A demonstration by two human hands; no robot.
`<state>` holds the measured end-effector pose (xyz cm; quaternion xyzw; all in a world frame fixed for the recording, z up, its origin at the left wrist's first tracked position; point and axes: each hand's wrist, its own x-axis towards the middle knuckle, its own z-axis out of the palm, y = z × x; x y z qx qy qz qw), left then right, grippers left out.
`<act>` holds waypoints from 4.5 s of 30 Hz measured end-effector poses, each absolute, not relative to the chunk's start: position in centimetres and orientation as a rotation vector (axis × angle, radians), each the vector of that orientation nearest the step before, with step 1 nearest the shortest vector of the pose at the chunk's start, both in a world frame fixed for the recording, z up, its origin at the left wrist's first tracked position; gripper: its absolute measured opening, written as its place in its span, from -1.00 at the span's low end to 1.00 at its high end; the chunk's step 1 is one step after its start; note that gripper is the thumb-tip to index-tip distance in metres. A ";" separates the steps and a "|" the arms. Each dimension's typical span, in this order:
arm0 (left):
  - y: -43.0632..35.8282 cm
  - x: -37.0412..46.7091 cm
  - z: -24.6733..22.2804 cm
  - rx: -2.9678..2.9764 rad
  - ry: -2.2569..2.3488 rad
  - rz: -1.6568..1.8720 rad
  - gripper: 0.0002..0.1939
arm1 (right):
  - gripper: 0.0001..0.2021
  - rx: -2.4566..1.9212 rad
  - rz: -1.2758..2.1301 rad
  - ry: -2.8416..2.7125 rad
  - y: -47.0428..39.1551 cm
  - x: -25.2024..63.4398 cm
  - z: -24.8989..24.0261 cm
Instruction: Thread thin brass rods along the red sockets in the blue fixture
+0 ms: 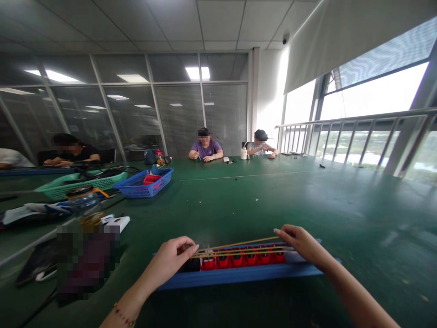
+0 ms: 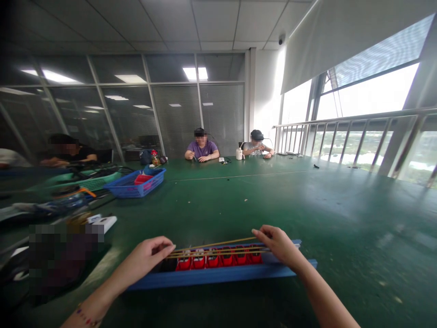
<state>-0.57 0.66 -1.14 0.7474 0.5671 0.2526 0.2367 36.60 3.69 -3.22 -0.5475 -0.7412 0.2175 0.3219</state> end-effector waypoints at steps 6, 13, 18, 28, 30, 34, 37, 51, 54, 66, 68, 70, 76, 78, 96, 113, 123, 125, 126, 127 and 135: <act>0.7 -0.6 -1.4 2.008 1.580 0.689 -0.55 | -0.58 -1.432 0.488 -1.810 5.5 39.2 -1.6; 0.2 -1.7 -0.1 2.075 1.584 0.599 -0.59 | -0.55 -1.513 0.545 -1.872 9.5 39.0 -2.9; 0.0 -3.1 0.7 2.104 1.562 0.479 -0.61 | -0.58 -1.497 0.591 -2.076 11.5 37.6 -4.6; 0.0 -2.9 1.5 2.187 1.529 0.503 -0.67 | -0.81 -1.326 0.591 -2.368 12.3 37.4 -5.9; 0.0 -2.7 1.9 2.239 1.540 0.506 -0.70 | -0.83 -1.315 0.571 -2.377 12.3 37.3 -6.1; -0.1 -2.3 2.6 2.348 1.565 0.455 -0.77 | -0.82 -1.311 0.536 -2.398 12.2 37.2 -6.1; -0.1 -2.4 3.2 2.435 1.550 0.484 -0.74 | -0.81 -1.317 0.527 -2.409 12.2 37.3 -6.0; 6.5 -2.4 0.9 2.432 1.566 0.425 -0.73 | -0.61 -1.383 0.600 -2.165 12.1 37.3 -5.4; 7.8 -1.9 -0.8 2.397 1.558 0.367 -0.72 | -0.64 -1.308 0.488 -2.399 11.4 36.7 -4.9; 7.1 -1.7 -0.7 2.410 1.636 0.443 -0.66 | -0.77 -1.532 0.019 -2.571 10.9 35.6 -4.3; 5.4 -1.7 0.5 2.387 1.605 0.508 -0.64 | -0.77 -1.552 -0.037 -2.567 10.8 35.5 -4.3; 3.5 -1.8 1.5 2.368 1.560 0.506 -0.64 | -0.78 -1.565 -0.057 -2.564 10.8 35.4 -4.3; -0.7 -2.4 1.6 2.486 1.509 0.418 -0.73 | -0.78 -1.650 -0.103 -2.539 10.9 35.2 -4.6; -1.1 -2.7 1.1 2.567 1.507 0.425 -0.74 | -0.78 -1.664 -0.105 -2.543 10.9 35.2 -4.6; 1.9 -3.1 3.1 2.926 1.519 0.522 -0.71 | -0.70 -1.619 0.135 -2.372 12.3 36.3 -6.0; 8.4 0.0 -1.7 2.734 1.566 0.147 -0.79 | -0.72 -1.597 0.078 -2.506 11.0 35.9 -5.1; 9.5 0.2 -2.7 2.833 1.588 0.056 -0.84 | -0.79 -1.580 -0.255 -2.728 10.8 34.5 -4.1; 9.6 0.2 -2.7 2.832 1.570 0.030 -0.81 | -0.80 -1.568 -0.298 -2.773 10.8 34.2 -4.1; 9.7 0.2 -2.8 2.827 1.567 0.022 -0.80 | -0.80 -1.566 -0.307 -2.790 10.9 34.1 -4.0; 9.7 0.2 -2.8 2.819 1.567 0.019 -0.79 | -0.79 -1.563 -0.313 -2.802 10.8 33.9 -4.0; 9.4 0.1 -2.2 2.649 1.606 0.170 -0.90 | -0.82 -1.548 -0.105 -2.561 10.9 35.0 -4.1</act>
